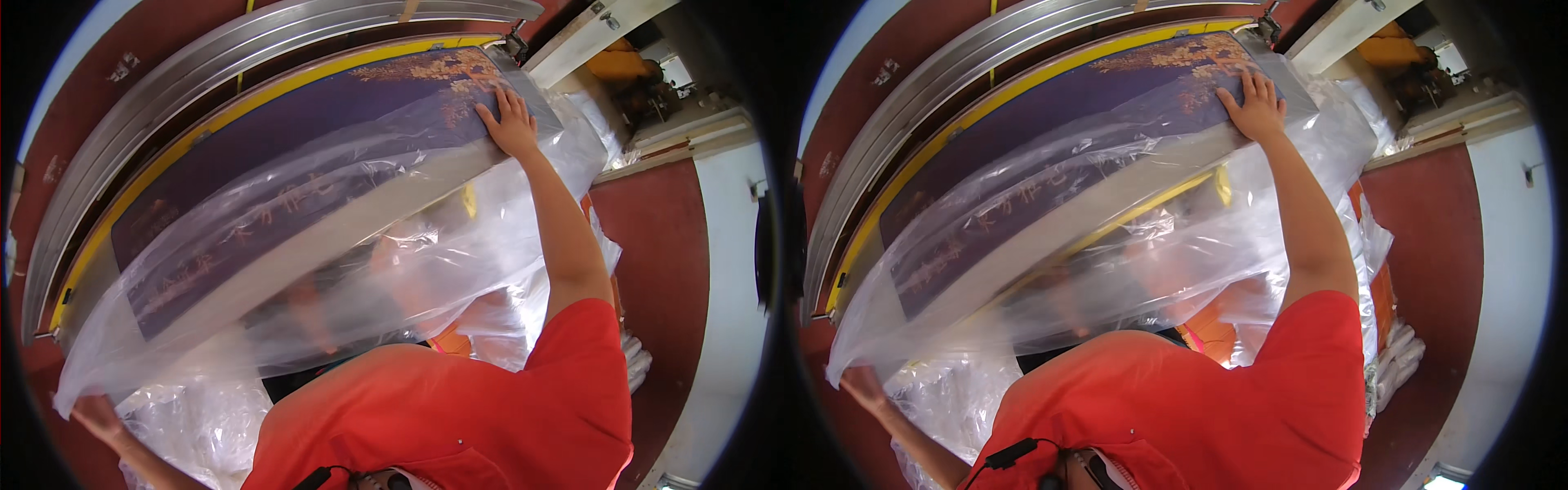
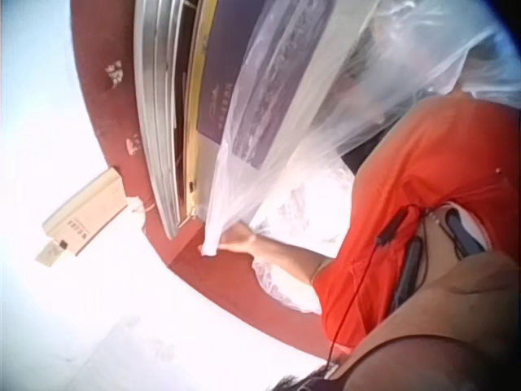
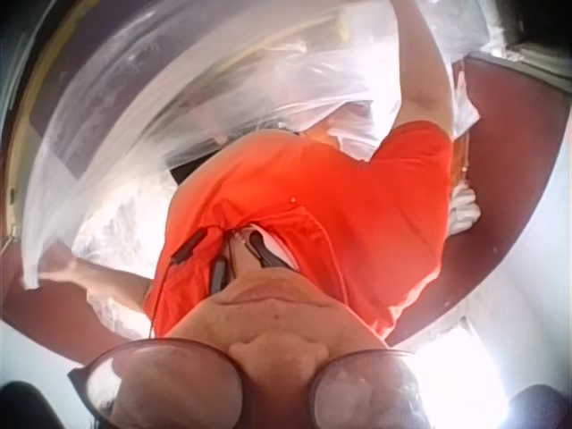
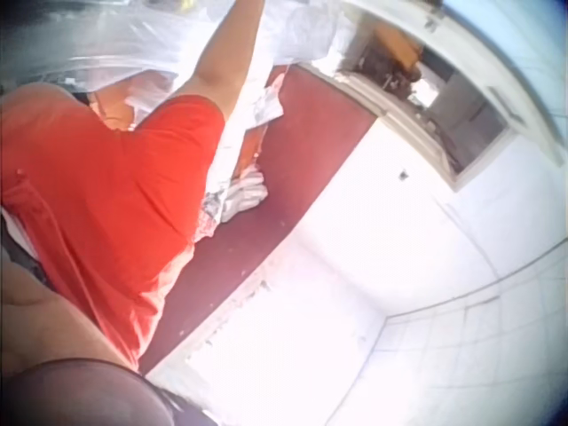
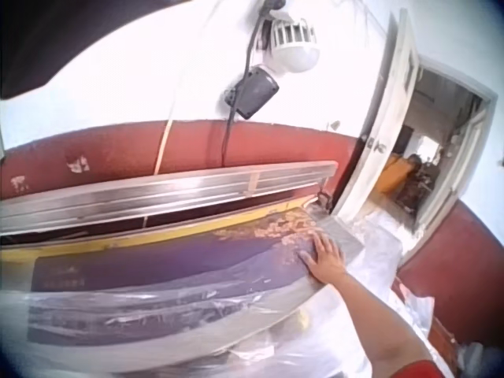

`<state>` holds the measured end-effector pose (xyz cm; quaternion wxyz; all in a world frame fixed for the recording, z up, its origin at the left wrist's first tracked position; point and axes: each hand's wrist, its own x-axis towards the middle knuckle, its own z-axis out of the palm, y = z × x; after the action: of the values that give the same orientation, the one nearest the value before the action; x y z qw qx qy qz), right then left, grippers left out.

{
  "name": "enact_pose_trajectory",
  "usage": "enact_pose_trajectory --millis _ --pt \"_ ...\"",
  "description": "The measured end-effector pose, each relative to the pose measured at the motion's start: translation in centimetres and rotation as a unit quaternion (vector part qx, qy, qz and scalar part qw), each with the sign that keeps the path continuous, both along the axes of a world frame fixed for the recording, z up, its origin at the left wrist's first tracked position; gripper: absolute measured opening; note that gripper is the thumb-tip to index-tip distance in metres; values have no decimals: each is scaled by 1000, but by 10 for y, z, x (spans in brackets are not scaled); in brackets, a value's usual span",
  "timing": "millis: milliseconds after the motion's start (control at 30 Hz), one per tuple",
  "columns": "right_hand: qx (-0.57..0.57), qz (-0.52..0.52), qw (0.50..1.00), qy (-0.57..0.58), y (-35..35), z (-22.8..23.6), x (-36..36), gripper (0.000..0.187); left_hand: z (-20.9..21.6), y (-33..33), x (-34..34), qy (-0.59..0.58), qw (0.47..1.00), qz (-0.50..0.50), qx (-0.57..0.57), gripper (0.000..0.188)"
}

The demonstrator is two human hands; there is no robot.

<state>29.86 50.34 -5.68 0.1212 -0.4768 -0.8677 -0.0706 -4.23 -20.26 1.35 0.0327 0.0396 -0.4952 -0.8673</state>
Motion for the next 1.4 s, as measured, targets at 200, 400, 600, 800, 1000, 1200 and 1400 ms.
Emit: enact_pose_trajectory --millis 200,400,600,800,1000,1200,1400 --pt "-49 137 988 -54 20 10 -28 69 2 -28 -26 22 961 -227 -158 12" --pt "29 330 943 -20 -24 4 -82 50 29 -124 -51 177 825 -5 -536 58" --pt "17 266 962 -61 -29 3 -84 50 -48 -100 -66 170 320 137 -922 36" --pt "-26 287 957 -16 -1 -5 -69 50 -84 -54 -95 74 466 13 -882 55" --pt "97 224 958 -152 50 -22 -52 52 -55 -23 -108 -29 370 30 -928 59" --pt "-30 246 969 -25 23 -12 -63 46 -56 113 -6 355 487 -197 -773 54" --pt "-173 69 974 128 33 67 27 49 -100 48 -85 334 490 -154 -790 42"
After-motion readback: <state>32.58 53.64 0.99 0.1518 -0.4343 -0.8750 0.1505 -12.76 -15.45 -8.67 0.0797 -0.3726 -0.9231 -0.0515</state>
